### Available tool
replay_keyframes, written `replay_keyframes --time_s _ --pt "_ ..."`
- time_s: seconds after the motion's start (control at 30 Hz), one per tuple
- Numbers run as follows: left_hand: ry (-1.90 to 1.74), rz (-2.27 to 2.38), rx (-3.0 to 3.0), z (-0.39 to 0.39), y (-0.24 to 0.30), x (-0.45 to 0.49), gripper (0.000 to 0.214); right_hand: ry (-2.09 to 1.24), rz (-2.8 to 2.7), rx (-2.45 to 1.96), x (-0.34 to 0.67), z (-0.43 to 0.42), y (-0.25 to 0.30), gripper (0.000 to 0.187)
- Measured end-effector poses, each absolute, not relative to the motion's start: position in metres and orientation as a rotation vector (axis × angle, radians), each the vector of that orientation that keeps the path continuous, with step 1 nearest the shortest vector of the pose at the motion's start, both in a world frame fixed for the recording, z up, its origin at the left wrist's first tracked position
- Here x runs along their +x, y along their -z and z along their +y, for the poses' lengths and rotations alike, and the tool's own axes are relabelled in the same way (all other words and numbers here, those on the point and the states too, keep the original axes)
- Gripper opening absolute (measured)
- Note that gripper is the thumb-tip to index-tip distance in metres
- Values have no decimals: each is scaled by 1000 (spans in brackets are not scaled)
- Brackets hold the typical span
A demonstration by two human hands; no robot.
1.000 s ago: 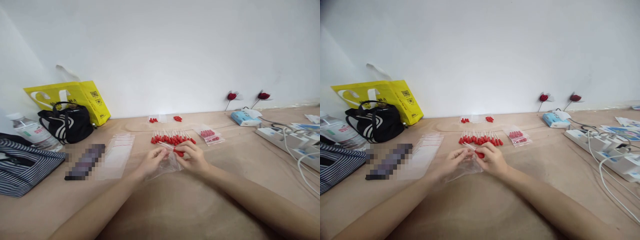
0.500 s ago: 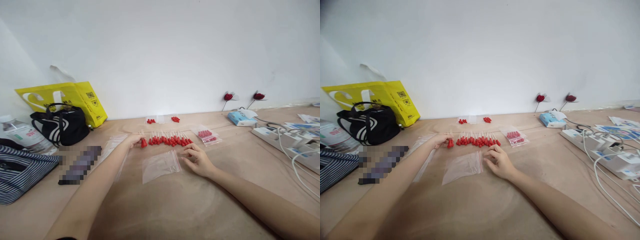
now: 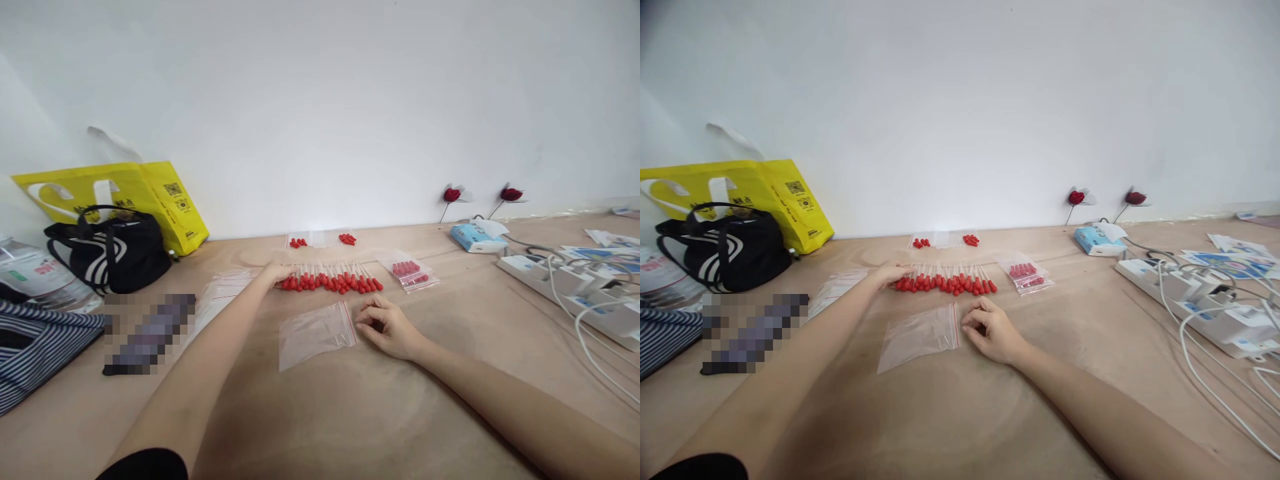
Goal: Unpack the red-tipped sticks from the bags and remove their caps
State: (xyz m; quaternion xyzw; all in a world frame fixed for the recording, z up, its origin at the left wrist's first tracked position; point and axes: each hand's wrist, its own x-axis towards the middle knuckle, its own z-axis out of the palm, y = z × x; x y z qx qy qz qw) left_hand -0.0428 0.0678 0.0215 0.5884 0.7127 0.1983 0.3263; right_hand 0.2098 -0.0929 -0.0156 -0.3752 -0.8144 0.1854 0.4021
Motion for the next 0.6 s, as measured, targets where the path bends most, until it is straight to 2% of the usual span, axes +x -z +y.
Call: replay_keyframes --time_s 0.3,0.47,0.6 --pt "-497 2060 1729 50 -20 -62 28 -488 -2048 -1009 208 -95 11 7" --pt "-682 2098 1959 22 -21 -64 26 -577 -1934 -1197 200 -97 7 26" --pt "-849 1991 2187 -20 -20 -54 24 -607 -1891 -1367 188 -99 3 33"
